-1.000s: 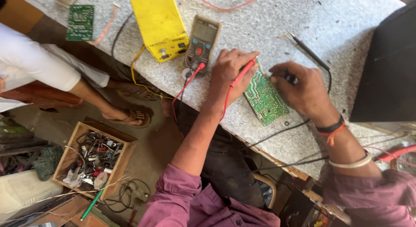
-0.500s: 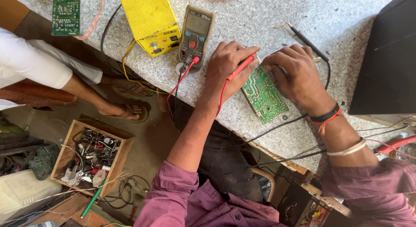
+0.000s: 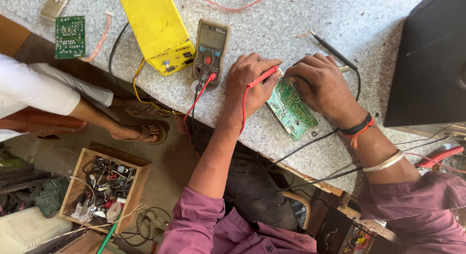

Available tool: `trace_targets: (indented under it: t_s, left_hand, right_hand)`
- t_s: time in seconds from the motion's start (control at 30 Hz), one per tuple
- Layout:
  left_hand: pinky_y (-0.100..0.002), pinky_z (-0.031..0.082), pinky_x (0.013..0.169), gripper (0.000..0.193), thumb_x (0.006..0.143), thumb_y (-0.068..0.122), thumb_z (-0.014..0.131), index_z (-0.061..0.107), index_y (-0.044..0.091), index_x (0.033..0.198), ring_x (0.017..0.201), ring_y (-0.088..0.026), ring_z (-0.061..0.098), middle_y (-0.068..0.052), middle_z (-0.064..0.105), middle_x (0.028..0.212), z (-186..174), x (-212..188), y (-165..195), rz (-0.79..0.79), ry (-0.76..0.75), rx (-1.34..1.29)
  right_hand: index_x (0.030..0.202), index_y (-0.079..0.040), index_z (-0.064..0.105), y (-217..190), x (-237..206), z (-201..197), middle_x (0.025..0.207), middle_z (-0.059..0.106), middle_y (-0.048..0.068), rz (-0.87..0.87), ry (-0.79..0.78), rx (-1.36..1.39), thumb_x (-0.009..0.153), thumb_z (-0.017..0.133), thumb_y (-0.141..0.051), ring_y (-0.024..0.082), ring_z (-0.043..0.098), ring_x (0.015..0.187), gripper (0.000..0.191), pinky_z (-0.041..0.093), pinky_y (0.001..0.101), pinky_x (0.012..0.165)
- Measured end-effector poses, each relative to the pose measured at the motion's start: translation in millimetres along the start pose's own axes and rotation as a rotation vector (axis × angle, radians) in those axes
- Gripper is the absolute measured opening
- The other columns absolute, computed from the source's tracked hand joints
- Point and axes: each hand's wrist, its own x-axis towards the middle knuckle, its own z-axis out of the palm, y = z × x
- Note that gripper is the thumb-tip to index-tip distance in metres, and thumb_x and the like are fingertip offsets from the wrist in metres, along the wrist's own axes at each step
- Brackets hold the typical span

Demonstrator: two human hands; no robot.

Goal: The person uses a multimeter to test a green circuit board. They hold the board with one hand and touch various points on the board with the multimeter probes in the other hand to check electrical continuity.

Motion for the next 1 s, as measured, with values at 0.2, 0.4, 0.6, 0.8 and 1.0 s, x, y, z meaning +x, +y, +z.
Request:
trace_targets:
  t_s: [0.2, 0.4, 0.6, 0.8, 1.0]
  left_hand:
    - [-0.042, 0.052, 0.082, 0.023, 0.086, 0.018, 0.079, 0.079, 0.016, 0.109, 0.089, -0.029, 0.064, -0.007, 0.068, 0.089, 1.5, -2.8, -1.6, 0.000, 0.022, -0.012]
    - [-0.042, 0.051, 0.080, 0.022, 0.086, 0.019, 0.080, 0.079, 0.015, 0.109, 0.088, -0.030, 0.063, -0.008, 0.067, 0.089, 2.3, -2.2, -1.5, 0.009, 0.019, -0.004]
    - [-0.042, 0.051, 0.080, 0.022, 0.086, 0.019, 0.079, 0.079, 0.015, 0.109, 0.087, -0.029, 0.063, -0.008, 0.066, 0.088, 2.3, -2.1, 1.9, -0.006, 0.020, 0.006]
    - [-0.042, 0.051, 0.080, 0.021, 0.088, 0.019, 0.079, 0.079, 0.015, 0.109, 0.087, -0.029, 0.063, -0.008, 0.066, 0.088, 2.1, -0.5, 3.8, -0.017, 0.023, 0.008]
    - [-0.042, 0.051, 0.079, 0.023, 0.087, 0.020, 0.079, 0.079, 0.015, 0.109, 0.087, -0.028, 0.063, -0.007, 0.065, 0.088, 3.6, -1.1, 5.9, -0.022, 0.031, 0.014]
  right_hand:
    - [0.102, -0.007, 0.071, 1.6, -2.8, -3.3, 0.099, 0.068, 0.009, -0.005, -0.037, 0.083, 0.089, 0.067, -0.005, 0.030, 0.062, 0.094, 0.014, 0.050, 0.0435, 0.088]
    - [0.101, -0.007, 0.072, -0.7, -2.4, -4.0, 0.096, 0.069, 0.009, -0.013, -0.029, 0.022, 0.092, 0.070, -0.006, 0.031, 0.064, 0.094, 0.009, 0.051, 0.0444, 0.087]
    - [0.101, -0.008, 0.073, -5.0, -3.7, -7.8, 0.096, 0.069, 0.009, 0.019, -0.014, 0.043, 0.092, 0.070, -0.006, 0.031, 0.064, 0.094, 0.009, 0.052, 0.0439, 0.086]
    - [0.100, -0.008, 0.074, -9.2, -6.4, -9.0, 0.096, 0.069, 0.009, 0.054, -0.007, 0.034, 0.088, 0.070, -0.005, 0.031, 0.065, 0.093, 0.012, 0.052, 0.0440, 0.085]
    - [0.100, -0.009, 0.074, -9.9, -7.5, -10.4, 0.093, 0.069, 0.010, 0.128, -0.033, 0.039, 0.090, 0.071, -0.007, 0.032, 0.065, 0.093, 0.011, 0.052, 0.0437, 0.083]
